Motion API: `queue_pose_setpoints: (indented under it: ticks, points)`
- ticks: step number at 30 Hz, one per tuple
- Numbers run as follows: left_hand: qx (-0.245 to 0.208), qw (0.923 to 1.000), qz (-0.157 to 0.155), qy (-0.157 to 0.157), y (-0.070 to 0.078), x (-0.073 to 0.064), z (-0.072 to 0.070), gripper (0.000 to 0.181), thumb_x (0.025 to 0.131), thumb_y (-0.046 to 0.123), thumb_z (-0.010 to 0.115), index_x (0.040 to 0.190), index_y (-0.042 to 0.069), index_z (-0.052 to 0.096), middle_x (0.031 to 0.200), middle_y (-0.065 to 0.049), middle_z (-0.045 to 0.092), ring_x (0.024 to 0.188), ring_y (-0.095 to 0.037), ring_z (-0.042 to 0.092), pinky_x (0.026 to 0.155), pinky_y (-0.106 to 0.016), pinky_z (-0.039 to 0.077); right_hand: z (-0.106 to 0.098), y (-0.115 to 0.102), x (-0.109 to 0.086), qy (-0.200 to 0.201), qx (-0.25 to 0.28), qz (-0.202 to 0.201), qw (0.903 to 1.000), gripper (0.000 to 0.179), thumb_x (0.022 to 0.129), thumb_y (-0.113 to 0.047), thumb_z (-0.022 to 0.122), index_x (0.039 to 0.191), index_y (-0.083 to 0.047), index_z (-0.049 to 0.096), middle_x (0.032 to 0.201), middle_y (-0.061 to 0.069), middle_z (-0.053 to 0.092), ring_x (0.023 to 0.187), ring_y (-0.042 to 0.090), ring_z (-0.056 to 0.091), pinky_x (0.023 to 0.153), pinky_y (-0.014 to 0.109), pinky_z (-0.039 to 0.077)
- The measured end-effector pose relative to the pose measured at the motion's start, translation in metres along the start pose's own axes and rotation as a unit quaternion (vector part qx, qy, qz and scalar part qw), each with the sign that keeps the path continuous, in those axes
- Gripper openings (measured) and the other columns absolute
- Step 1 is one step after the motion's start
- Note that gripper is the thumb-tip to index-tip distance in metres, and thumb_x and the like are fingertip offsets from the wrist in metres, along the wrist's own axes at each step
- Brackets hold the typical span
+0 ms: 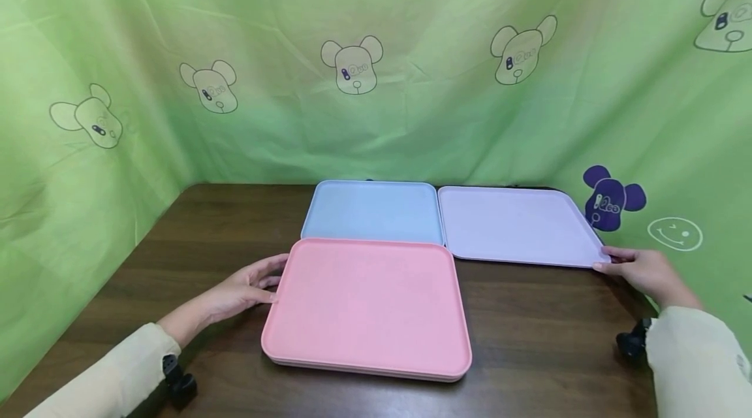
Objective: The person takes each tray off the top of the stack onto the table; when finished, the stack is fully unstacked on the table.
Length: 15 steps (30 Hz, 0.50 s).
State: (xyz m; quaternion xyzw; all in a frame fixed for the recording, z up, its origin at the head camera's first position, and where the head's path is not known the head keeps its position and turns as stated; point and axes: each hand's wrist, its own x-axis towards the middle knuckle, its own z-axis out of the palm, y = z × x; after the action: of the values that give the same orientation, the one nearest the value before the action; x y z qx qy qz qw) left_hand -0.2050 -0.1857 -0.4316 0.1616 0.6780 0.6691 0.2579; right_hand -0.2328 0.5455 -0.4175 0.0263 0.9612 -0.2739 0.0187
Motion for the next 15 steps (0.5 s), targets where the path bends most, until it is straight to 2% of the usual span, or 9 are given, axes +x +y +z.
queue_pose_setpoints:
  ticks: [8, 15]
  points:
    - [0.007, 0.9999, -0.007, 0.006, 0.001, -0.001, 0.001, 0.083, 0.087, 0.004, 0.071, 0.154, 0.006, 0.023, 0.158, -0.016, 0.019, 0.138, -0.038, 0.031, 0.099, -0.04, 0.044, 0.004, -0.006, 0.008, 0.012, 0.01, -0.008, 0.9999, 0.07, 0.091, -0.042, 0.066, 0.137, 0.006, 0.043, 0.133, 0.045, 0.027, 0.117, 0.066, 0.028, 0.091, 0.069, 0.027]
    - [0.008, 0.9999, -0.006, 0.008, -0.001, -0.001, 0.0, 0.083, 0.086, 0.003, 0.071, 0.154, 0.006, 0.022, 0.157, -0.017, 0.02, 0.138, -0.037, 0.031, 0.099, -0.039, 0.044, 0.007, -0.01, 0.014, 0.015, 0.036, -0.009, 0.9992, 0.071, 0.094, -0.039, 0.063, 0.142, 0.004, 0.035, 0.134, 0.048, 0.023, 0.12, 0.066, 0.024, 0.095, 0.07, 0.023]
